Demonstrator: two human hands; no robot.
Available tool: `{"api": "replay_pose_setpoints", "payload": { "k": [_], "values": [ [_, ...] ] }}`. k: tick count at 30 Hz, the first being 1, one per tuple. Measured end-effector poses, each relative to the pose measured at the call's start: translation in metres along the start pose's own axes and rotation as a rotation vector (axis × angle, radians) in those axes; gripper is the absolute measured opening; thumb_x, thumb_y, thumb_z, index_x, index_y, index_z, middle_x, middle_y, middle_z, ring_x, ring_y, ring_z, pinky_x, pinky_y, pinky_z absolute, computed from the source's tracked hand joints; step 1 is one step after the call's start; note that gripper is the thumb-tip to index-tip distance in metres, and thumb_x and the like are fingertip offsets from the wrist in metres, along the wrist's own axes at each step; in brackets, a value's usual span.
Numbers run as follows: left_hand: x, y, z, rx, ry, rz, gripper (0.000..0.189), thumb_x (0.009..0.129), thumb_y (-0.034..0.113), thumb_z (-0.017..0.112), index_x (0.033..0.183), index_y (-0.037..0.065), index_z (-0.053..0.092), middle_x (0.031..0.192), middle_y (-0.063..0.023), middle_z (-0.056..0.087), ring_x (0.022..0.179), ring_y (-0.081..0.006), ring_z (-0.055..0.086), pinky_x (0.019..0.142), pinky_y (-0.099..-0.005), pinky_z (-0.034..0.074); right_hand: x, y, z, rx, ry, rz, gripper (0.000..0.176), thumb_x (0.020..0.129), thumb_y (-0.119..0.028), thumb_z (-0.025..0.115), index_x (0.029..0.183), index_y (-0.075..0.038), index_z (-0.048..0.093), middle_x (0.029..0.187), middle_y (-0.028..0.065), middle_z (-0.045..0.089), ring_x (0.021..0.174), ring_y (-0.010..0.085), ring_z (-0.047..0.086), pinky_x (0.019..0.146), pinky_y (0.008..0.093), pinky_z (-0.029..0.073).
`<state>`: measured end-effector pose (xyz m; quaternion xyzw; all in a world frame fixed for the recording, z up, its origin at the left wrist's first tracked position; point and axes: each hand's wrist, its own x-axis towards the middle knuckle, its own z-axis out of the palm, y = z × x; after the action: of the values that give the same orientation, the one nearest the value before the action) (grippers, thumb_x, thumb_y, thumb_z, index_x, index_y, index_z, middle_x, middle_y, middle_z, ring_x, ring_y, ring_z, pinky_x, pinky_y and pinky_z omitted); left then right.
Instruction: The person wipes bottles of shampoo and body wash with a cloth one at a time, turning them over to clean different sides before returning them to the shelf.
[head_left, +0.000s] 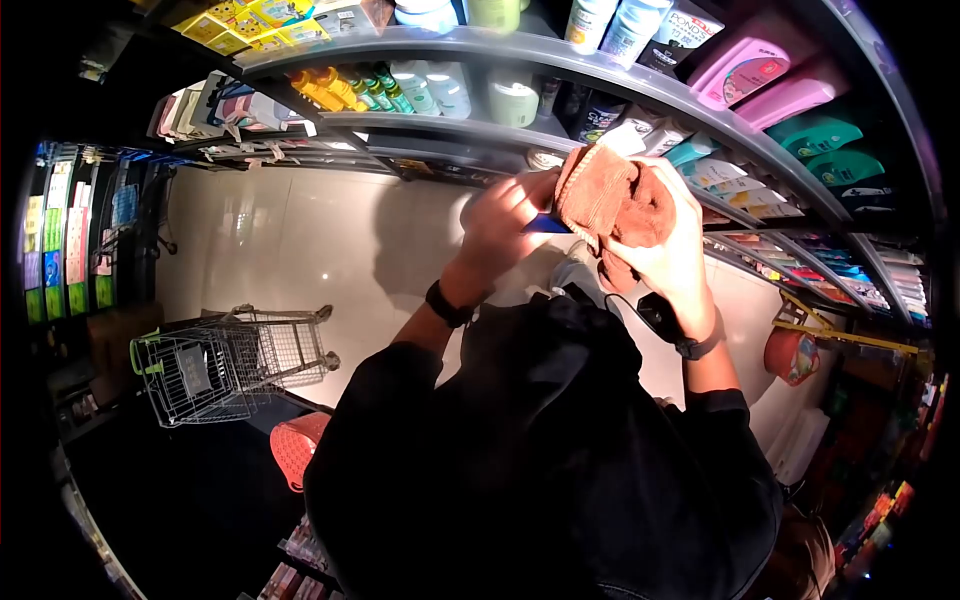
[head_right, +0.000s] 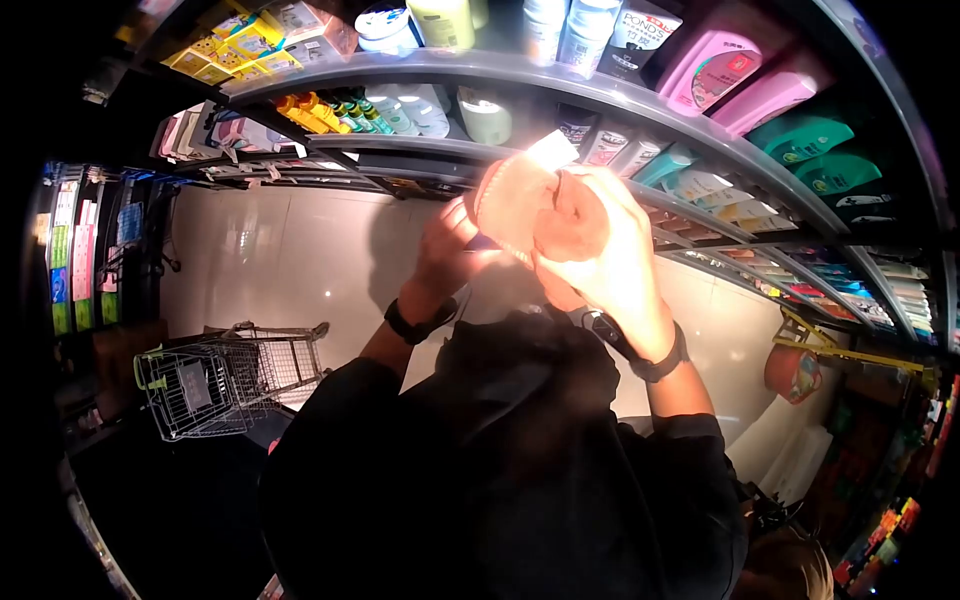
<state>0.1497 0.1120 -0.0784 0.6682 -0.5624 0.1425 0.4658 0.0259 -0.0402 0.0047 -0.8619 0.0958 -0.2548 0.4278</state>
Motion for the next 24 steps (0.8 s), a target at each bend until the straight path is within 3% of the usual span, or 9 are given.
{"api": "replay_pose_setpoints", "payload": {
  "k": [4,6,8,11,12,13,16,20,24],
  "values": [
    [-0.014,-0.013,0.009,-0.044,0.147,0.067,0.050,0.058,0.004,0.069,0.106,-0.003,0.057,0.107,-0.0159,0.061,0.096,-0.0329,0.059,0.083,-0.0386,0.048,0.004,0.003,0.007,0.402,0.113,0.219,0.054,0.058,-0.011,0.073,0.106,0.005,0.054,0.101,0.0127,0.060,0.093,0.0185,0.057,0.085,0.0316,0.045],
    [-0.009,-0.017,0.004,-0.090,0.107,0.062,0.053,0.055,0.004,0.071,0.106,-0.003,0.056,0.106,-0.0175,0.061,0.096,-0.0344,0.060,0.084,-0.0407,0.049,0.011,0.010,0.002,0.394,-0.010,0.300,0.053,0.073,-0.011,0.068,0.118,0.007,0.047,0.107,0.0118,0.060,0.097,0.0168,0.058,0.088,0.0296,0.044],
    [-0.008,-0.018,0.001,-0.115,0.076,0.061,0.054,0.054,0.004,0.071,0.106,-0.003,0.056,0.106,-0.0179,0.061,0.095,-0.0348,0.060,0.083,-0.0409,0.049,0.015,0.001,0.005,0.559,0.032,0.372,0.047,0.073,-0.010,0.069,0.114,0.005,0.052,0.107,0.0107,0.061,0.098,0.0150,0.056,0.088,0.0284,0.043],
    [-0.012,-0.015,0.003,-0.228,0.073,-0.064,0.058,0.058,0.002,0.073,0.113,-0.003,0.053,0.108,-0.0185,0.059,0.096,-0.0319,0.060,0.084,-0.0367,0.049,0.012,0.023,0.013,0.599,0.108,0.356,0.047,0.075,-0.009,0.068,0.117,0.004,0.051,0.109,0.0099,0.060,0.098,0.0148,0.057,0.088,0.0278,0.044],
    [-0.012,-0.011,0.002,-0.282,0.070,-0.114,0.058,0.060,0.001,0.073,0.114,-0.003,0.052,0.110,-0.0185,0.059,0.097,-0.0307,0.060,0.085,-0.0354,0.048,0.013,0.026,0.016,0.779,0.131,0.435,0.048,0.076,-0.008,0.067,0.120,0.003,0.049,0.112,0.0095,0.059,0.100,0.0153,0.056,0.089,0.0283,0.043],
    [-0.015,0.000,0.001,-0.478,0.090,-0.252,0.061,0.065,0.002,0.075,0.119,-0.003,0.049,0.115,-0.0146,0.056,0.101,-0.0237,0.058,0.088,-0.0322,0.046,0.013,0.034,0.019,0.787,0.125,0.428,0.049,0.077,-0.007,0.066,0.121,0.003,0.048,0.113,0.0095,0.058,0.102,0.0152,0.055,0.090,0.0287,0.043],
    [-0.008,0.015,-0.005,-0.868,-0.006,-0.518,0.064,0.065,0.004,0.077,0.122,-0.003,0.046,0.116,-0.0103,0.055,0.104,-0.0193,0.055,0.090,-0.0306,0.044,0.002,0.045,0.039,0.933,0.076,0.453,0.052,0.079,-0.007,0.065,0.126,-0.001,0.044,0.117,0.0083,0.055,0.107,0.0159,0.052,0.093,0.0294,0.041],
    [0.000,0.018,0.000,-1.130,0.138,-0.567,0.076,0.067,0.012,0.077,0.129,-0.001,0.034,0.117,-0.0104,0.052,0.108,-0.0188,0.051,0.095,-0.0327,0.040,-0.023,0.044,0.051,1.323,-0.005,0.597,0.058,0.081,-0.009,0.062,0.132,-0.003,0.036,0.125,0.0080,0.049,0.114,0.0180,0.047,0.097,0.0315,0.039],
    [0.014,0.006,-0.006,-1.364,0.159,-0.669,0.073,0.076,0.027,0.071,0.132,0.000,0.032,0.120,-0.0107,0.050,0.108,-0.0190,0.051,0.094,-0.0321,0.040,-0.045,0.045,0.054,1.267,-0.070,0.623,0.064,0.080,-0.007,0.062,0.135,-0.003,0.031,0.131,0.0095,0.043,0.121,0.0187,0.041,0.101,0.0340,0.035]
  ]
}}
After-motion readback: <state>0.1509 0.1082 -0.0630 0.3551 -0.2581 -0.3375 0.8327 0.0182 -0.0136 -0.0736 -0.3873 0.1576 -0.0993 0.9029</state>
